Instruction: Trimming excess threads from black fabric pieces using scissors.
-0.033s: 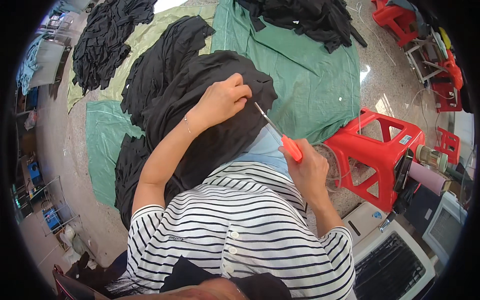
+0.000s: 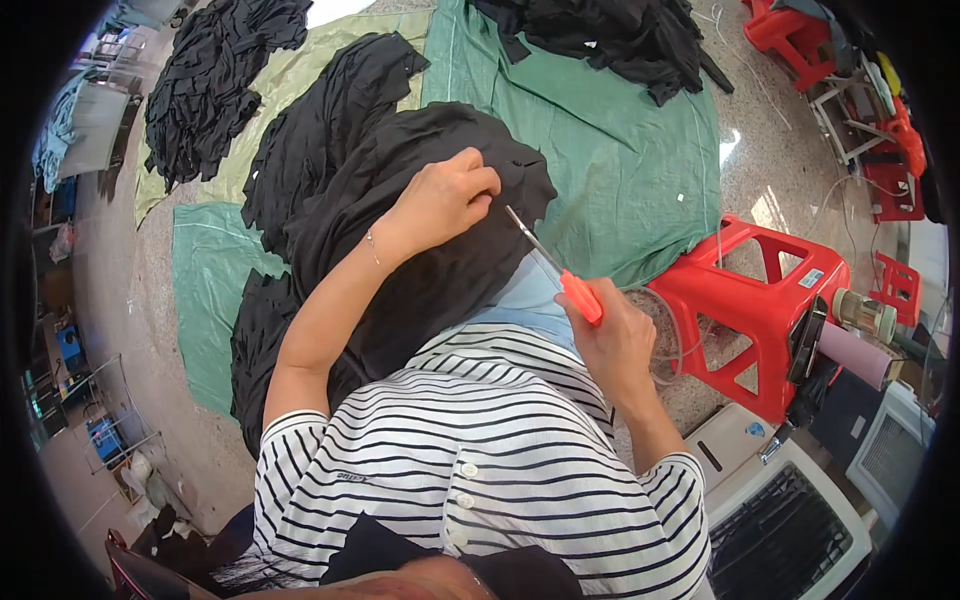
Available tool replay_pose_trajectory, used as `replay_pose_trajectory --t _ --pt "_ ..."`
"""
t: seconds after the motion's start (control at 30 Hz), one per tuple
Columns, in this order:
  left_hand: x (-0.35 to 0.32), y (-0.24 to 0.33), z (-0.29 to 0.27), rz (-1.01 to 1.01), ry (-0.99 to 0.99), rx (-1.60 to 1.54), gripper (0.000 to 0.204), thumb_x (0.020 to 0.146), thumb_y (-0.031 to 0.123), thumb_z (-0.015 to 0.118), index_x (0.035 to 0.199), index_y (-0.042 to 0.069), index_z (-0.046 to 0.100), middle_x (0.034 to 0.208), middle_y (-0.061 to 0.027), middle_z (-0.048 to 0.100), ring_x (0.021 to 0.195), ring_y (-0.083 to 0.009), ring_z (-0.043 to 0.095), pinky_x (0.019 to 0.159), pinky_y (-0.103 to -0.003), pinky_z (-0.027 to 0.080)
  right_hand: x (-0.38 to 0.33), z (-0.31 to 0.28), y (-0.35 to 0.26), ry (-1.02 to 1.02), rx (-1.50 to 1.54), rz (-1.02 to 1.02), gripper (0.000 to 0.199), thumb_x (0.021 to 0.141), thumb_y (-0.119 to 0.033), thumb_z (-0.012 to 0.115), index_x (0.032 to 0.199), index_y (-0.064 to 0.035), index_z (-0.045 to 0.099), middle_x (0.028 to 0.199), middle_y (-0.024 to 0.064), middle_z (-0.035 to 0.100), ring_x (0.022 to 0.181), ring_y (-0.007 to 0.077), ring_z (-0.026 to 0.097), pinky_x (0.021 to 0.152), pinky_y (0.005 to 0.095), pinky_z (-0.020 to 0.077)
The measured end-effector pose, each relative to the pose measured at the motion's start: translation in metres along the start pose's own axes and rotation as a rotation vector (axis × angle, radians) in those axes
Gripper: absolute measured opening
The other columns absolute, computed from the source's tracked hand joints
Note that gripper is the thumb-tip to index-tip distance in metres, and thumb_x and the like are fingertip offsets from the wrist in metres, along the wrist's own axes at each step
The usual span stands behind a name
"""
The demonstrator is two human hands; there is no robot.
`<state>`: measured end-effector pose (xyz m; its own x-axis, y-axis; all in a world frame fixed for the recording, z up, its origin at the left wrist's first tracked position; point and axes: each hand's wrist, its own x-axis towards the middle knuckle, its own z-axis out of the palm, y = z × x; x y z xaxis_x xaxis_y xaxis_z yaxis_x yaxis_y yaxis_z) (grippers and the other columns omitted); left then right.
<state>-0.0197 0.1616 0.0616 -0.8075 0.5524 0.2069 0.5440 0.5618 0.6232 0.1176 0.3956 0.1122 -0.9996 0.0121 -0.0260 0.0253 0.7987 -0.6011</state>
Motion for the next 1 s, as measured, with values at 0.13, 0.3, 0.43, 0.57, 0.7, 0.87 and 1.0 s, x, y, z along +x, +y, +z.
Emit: replay_pose_trajectory --t 0.13,0.3,0.43,0.57,0.7,0.87,1.0 --pt "0.006 -0.008 -0.006 -0.093 -0.106 -0.147 0.013 0.076 0.002 0.063 0.088 0.002 0.06 0.083 -0.0156 0.058 0.075 -0.0334 0.061 0.067 -0.044 0.05 0.003 0.003 -0.002 -0.042 0.034 0.009 0.025 0.084 -0.029 0.073 0.09 -0.0076 0.062 0.067 0.0131 0.062 0.059 0.0347 0.061 0.052 0.0399 0.0452" --pt "0.004 -0.007 -0.008 -0.149 -0.074 -0.193 0.013 0.076 0.002 0.068 0.086 -0.002 0.059 0.078 -0.0125 0.061 0.065 -0.0218 0.063 0.061 -0.032 0.05 0.007 0.004 -0.006 -0.055 0.031 -0.015 0.028 0.085 -0.034 0.072 0.086 -0.0082 0.061 0.064 0.012 0.061 0.055 0.035 0.059 0.048 0.041 0.0433" --pt "0.003 -0.008 -0.008 -0.143 -0.039 -0.246 0.017 0.076 0.002 0.07 0.087 -0.004 0.059 0.074 -0.0132 0.064 0.06 -0.0177 0.063 0.057 -0.03 0.049 0.01 0.011 -0.001 -0.075 0.003 -0.004 0.029 0.086 -0.035 0.071 0.085 -0.0084 0.06 0.063 0.0127 0.061 0.054 0.0363 0.059 0.048 0.0426 0.0433" --pt "0.007 -0.011 -0.012 -0.338 -0.083 -0.458 0.012 0.077 0.001 0.07 0.085 -0.002 0.061 0.073 -0.0109 0.066 0.06 -0.0143 0.064 0.057 -0.028 0.051 0.018 0.015 0.0 -0.075 0.002 0.007 0.027 0.085 -0.033 0.072 0.087 -0.0083 0.061 0.065 0.0137 0.062 0.056 0.0374 0.06 0.05 0.0431 0.0449" --pt "0.018 -0.04 -0.056 -0.505 0.395 -0.922 0.006 0.083 -0.001 0.069 0.087 -0.002 0.065 0.076 -0.0069 0.067 0.065 -0.0131 0.066 0.06 -0.026 0.056 0.031 0.01 -0.005 0.082 0.121 0.057 0.024 0.085 -0.028 0.073 0.092 -0.0078 0.062 0.069 0.0143 0.063 0.062 0.036 0.063 0.054 0.0413 0.0475" --pt "-0.012 -0.034 -0.077 -0.392 0.539 -0.159 0.026 0.08 -0.002 0.071 0.105 -0.001 0.064 0.099 -0.0054 0.063 0.082 -0.012 0.064 0.072 -0.026 0.054 0.041 0.01 0.009 0.122 0.062 0.02 0.023 0.086 -0.028 0.073 0.092 -0.0077 0.062 0.069 0.0134 0.064 0.061 0.0355 0.063 0.054 0.0416 0.0474" --pt "-0.039 0.017 -0.056 0.121 0.053 0.104 0.034 0.068 0.005 0.076 0.1 0.005 0.065 0.103 -0.0082 0.061 0.099 -0.0289 0.058 0.087 -0.04 0.048 0.038 0.015 0.007 0.068 0.057 0.022 0.024 0.086 -0.028 0.072 0.092 -0.0074 0.062 0.071 0.0137 0.064 0.063 0.0359 0.063 0.055 0.0421 0.0474"
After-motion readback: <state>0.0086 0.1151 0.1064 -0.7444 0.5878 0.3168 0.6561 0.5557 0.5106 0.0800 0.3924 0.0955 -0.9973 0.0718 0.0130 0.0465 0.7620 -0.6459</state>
